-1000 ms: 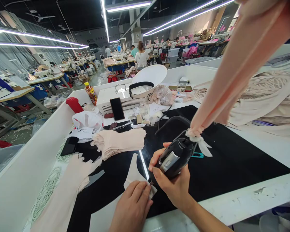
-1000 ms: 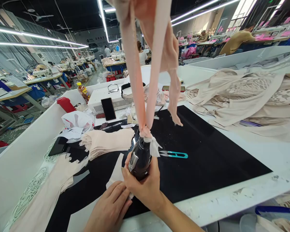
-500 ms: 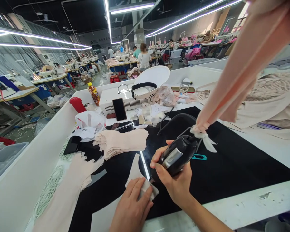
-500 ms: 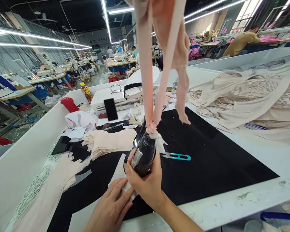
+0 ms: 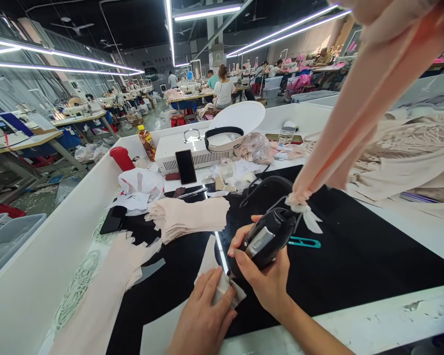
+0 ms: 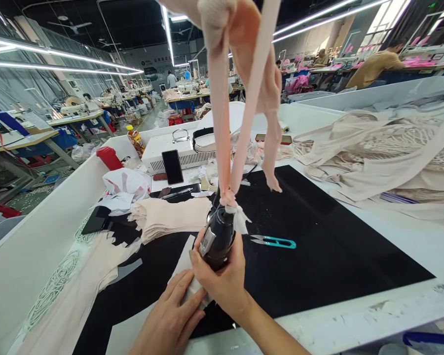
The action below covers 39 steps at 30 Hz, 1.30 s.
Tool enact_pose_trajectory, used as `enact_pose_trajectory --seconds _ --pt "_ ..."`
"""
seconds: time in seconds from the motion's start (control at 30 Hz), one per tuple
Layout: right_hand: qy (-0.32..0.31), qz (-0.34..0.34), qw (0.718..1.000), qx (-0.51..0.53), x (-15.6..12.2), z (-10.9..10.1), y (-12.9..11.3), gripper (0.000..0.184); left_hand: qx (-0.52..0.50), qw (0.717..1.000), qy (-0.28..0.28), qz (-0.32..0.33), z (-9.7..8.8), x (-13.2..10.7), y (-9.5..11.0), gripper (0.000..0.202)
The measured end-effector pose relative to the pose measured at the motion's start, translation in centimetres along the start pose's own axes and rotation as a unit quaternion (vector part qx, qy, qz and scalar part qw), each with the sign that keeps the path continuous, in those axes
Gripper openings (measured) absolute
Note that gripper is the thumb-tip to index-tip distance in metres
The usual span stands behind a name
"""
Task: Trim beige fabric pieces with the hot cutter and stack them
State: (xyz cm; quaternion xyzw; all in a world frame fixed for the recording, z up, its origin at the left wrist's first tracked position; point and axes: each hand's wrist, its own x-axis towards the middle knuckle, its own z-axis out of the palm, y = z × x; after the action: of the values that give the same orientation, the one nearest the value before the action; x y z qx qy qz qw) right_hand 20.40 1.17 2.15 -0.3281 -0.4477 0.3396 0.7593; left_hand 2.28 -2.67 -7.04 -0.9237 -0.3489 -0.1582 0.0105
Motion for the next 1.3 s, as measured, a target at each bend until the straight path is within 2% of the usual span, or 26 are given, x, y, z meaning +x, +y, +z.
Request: enact_pose_trajectory --seconds 0.2,0.43,0.7,0.83,0.97,1.03,1.1,1.2,1.3 --pt "0.009 -0.003 1.0 -0.012 0.3 0.1 -0.1 0.042 -0.013 1.0 0.013 -0.005 -0.1 -0.1 0.0 0.053" --pt "0.006 -0.011 1.0 0.019 0.7 0.6 0.6 0.043 -0.01 0.999 -0.022 -0.028 0.0 -0.3 0.4 0.059" --pt "0.005 -0.016 1.0 -0.015 0.6 0.8 1.1 0.037 -0.007 0.999 -0.029 -0.018 0.2 -0.1 0.2 0.065" --pt "-0.006 -0.004 1.0 -0.025 0.5 0.5 0.8 0.034 0.013 1.0 -0.02 -0.009 1.6 -0.8 0.8 0.072" --pt "-0.02 0.017 1.0 0.012 -0.4 -0.3 0.5 0.045 0.032 0.999 0.022 -0.001 4.0 -2.2 2.2 0.082" --pt "-0.023 0.016 0.999 0.027 -1.0 -0.7 0.3 0.048 0.024 0.999 0.039 0.004 4.3 -2.7 2.5 0.08" --pt "-0.022 0.015 0.999 0.035 -1.5 -1.0 0.2 0.047 0.017 0.999 0.05 0.009 3.6 -2.6 2.4 0.068" --pt "-0.014 0.006 0.999 0.038 -1.9 -1.2 0.0 0.046 0.013 0.998 0.062 0.017 1.1 -1.4 1.7 0.045" --pt "-0.017 0.0 0.999 0.035 -1.9 -1.3 -0.1 0.046 -0.001 0.998 0.055 0.021 -1.1 0.3 1.1 0.036"
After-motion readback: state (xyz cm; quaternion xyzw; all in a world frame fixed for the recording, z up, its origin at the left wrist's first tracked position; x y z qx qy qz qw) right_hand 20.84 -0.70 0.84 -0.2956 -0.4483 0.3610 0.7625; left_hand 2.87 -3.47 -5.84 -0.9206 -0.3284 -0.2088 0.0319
